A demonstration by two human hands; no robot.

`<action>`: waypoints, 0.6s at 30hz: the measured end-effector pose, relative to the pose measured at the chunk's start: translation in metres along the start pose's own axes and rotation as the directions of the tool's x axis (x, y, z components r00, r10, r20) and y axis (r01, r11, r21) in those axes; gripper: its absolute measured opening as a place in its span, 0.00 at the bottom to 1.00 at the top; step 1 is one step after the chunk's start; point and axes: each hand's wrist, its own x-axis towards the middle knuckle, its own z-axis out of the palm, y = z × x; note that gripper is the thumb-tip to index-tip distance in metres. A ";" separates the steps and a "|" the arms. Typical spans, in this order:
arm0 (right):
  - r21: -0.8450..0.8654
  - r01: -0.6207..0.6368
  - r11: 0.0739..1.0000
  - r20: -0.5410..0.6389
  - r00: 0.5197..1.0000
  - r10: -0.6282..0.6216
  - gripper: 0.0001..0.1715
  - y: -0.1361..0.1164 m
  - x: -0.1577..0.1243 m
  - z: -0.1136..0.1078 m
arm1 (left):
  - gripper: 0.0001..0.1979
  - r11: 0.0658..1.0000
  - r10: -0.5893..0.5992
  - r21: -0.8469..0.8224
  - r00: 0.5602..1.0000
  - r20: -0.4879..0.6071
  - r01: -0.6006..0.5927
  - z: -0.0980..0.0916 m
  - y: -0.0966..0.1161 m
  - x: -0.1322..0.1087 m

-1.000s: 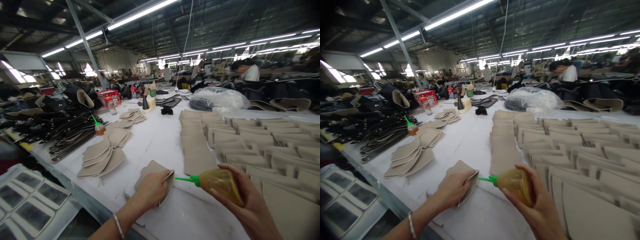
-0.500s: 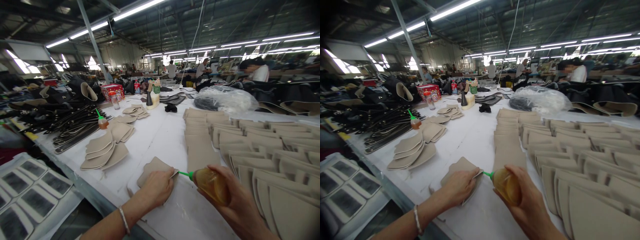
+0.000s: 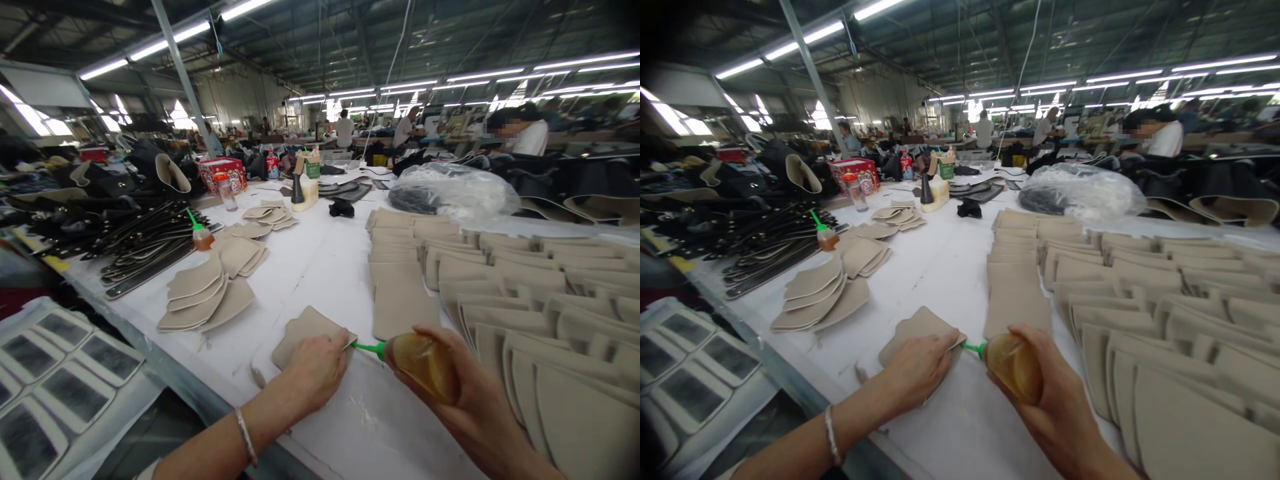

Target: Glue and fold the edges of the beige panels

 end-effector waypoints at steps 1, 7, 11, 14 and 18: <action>0.017 -0.032 0.999 -0.005 0.999 0.032 0.23 0.000 0.000 0.001 | 0.20 1.000 0.002 0.002 1.000 0.000 -0.002 0.000 0.000 0.000; 0.059 -0.121 0.991 -0.003 0.993 0.122 0.25 0.005 0.001 0.002 | 0.19 1.000 0.013 -0.017 1.000 0.008 -0.013 -0.004 -0.001 -0.002; 0.099 -0.167 0.981 0.027 0.986 0.166 0.25 0.008 -0.001 0.000 | 0.19 0.998 0.029 -0.052 0.999 0.017 -0.028 -0.008 -0.001 -0.004; 0.066 -0.123 0.990 0.000 0.992 0.123 0.26 0.010 -0.002 0.001 | 0.19 0.998 0.033 -0.051 0.999 0.031 -0.032 -0.012 -0.001 -0.004; -0.005 0.079 0.997 0.032 0.996 -0.079 0.27 0.011 -0.007 0.001 | 0.19 0.997 0.036 -0.066 0.998 0.042 -0.033 -0.016 -0.001 -0.003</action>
